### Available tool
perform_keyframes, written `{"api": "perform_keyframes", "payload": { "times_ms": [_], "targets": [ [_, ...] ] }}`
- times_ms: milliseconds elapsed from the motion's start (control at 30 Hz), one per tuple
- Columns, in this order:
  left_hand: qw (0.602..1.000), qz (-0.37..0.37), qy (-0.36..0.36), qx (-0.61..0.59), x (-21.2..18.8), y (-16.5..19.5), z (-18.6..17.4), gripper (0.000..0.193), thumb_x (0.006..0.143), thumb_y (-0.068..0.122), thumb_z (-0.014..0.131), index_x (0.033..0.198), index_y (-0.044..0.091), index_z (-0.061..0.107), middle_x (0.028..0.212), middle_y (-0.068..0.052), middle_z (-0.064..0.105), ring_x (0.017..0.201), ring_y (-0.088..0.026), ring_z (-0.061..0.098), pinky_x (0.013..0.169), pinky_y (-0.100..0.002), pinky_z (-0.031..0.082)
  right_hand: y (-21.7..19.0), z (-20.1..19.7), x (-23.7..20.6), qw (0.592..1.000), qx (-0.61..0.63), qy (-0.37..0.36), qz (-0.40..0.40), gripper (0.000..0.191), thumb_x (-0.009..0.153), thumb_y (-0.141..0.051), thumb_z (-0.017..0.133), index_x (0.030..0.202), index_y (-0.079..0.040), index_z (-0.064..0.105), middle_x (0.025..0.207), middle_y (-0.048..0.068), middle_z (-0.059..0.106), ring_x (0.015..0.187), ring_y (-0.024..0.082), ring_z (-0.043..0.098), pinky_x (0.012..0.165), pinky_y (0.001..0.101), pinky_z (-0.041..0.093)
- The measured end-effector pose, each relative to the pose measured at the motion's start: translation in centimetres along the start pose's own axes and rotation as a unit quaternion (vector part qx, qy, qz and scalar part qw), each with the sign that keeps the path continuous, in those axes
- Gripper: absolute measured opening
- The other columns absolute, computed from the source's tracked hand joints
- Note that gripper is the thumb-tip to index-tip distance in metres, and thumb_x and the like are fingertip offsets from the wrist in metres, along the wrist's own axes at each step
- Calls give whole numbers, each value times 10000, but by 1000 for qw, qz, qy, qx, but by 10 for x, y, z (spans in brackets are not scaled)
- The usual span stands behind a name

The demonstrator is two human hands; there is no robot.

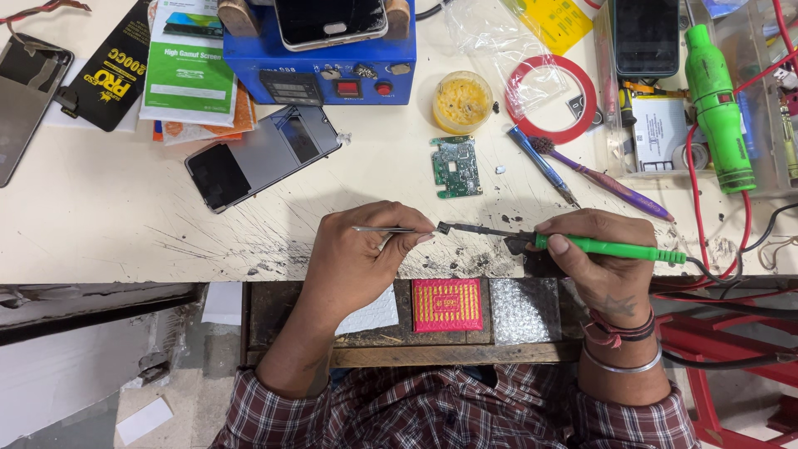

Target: The person holds a small component with tweezers in one hand and a soldering iron in the other, soldering the component onto a green phone motherboard lying on the workbench. They briefly reach into a flux container and continue soldering the board throughout the episode.

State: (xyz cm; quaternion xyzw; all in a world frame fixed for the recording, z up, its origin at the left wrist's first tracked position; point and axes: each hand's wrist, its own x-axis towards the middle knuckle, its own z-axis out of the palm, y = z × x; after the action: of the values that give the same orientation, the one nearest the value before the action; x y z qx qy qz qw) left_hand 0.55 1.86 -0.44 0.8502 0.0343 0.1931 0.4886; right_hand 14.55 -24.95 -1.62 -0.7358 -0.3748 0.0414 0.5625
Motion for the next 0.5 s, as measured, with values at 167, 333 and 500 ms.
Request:
{"api": "perform_keyframes", "payload": {
  "times_ms": [167, 333, 500],
  "targets": [
    [1000, -2, -3, 4, 0, 1, -1, 75, 898, 153, 787, 949, 110, 754, 915, -32, 791, 814, -185, 787, 676, -312, 599, 0, 0, 0, 1000, 7, -2, -6, 104, 960, -49, 710, 996, 46, 732, 949, 152, 757, 744, 173, 744, 748, 278, 601],
    [1000, -6, -3, -2, 0, 1, 0, 75, 902, 161, 781, 950, 112, 752, 922, -27, 791, 821, -179, 789, 678, -309, 602, 1, 0, 1, 1000, 17, -6, -6, 96, 959, -40, 707, 990, 48, 727, 948, 155, 755, 745, 177, 746, 750, 280, 606],
    [1000, -15, -6, -1, 0, 0, -1, 76, 899, 161, 786, 952, 115, 755, 916, -28, 793, 812, -179, 789, 670, -311, 599, 0, 0, 0, 1000, 30, -8, -6, 90, 958, -31, 700, 986, 51, 722, 948, 153, 753, 746, 175, 747, 750, 278, 611]
  ]
}}
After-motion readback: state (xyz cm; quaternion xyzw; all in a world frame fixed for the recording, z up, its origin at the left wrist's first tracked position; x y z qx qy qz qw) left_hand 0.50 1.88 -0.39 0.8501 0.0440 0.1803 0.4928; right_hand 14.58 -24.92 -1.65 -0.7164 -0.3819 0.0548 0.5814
